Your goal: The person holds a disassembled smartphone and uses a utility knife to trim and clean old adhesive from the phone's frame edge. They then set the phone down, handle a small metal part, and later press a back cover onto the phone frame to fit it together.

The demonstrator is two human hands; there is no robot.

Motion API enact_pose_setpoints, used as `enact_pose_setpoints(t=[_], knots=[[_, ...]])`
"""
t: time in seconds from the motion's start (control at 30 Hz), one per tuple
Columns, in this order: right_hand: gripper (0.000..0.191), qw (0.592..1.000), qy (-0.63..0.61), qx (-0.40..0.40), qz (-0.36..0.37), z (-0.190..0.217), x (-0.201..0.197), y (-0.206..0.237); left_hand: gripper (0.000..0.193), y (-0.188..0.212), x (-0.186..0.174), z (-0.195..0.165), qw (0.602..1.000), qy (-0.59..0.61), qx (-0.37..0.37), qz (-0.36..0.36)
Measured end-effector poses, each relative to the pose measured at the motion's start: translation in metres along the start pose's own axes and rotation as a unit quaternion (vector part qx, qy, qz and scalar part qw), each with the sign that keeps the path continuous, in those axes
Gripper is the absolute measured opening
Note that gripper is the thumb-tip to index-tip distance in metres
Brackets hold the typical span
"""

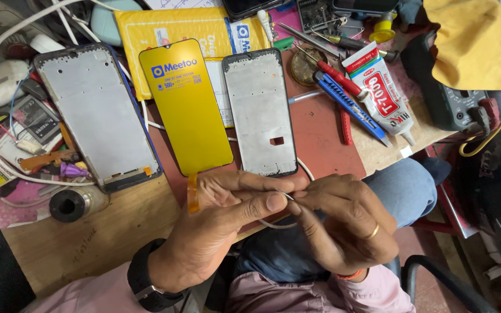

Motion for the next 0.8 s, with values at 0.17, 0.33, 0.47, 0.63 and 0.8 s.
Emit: enact_pose_setpoints(t=[0.17,0.33,0.47,0.63,0.8], knots=[[0.02,1.0,0.005,0.01,0.005,-0.001,-0.002,0.001,0.026,-0.001,0.002,-0.002,0.999,0.015,0.008,0.033],[0.019,0.999,-0.011,0.025,0.025,-0.001,-0.012,-0.014,0.025,-0.001,0.004,-0.014,0.992,-0.045,0.111,0.027],[0.023,0.997,-0.008,0.021,0.078,0.004,-0.024,-0.028,0.025,0.003,0.006,-0.019,0.987,-0.065,0.15,0.006],[0.033,0.988,0.067,-0.107,0.087,0.014,-0.022,-0.032,0.025,0.001,0.013,-0.003,0.992,-0.028,0.123,0.01],[0.038,0.987,0.084,-0.118,0.074,0.012,-0.022,-0.031,0.025,-0.003,0.01,0.004,0.995,-0.03,0.098,-0.005]])
Point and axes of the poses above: each hand's wrist, its own y-axis away from the middle knuckle, its own x-axis out of the palm, z = x × y, the point moved 5 cm from there along -y, towards the middle knuckle, and after that the axes turned 8 degrees about y, right-handed, at the moved point
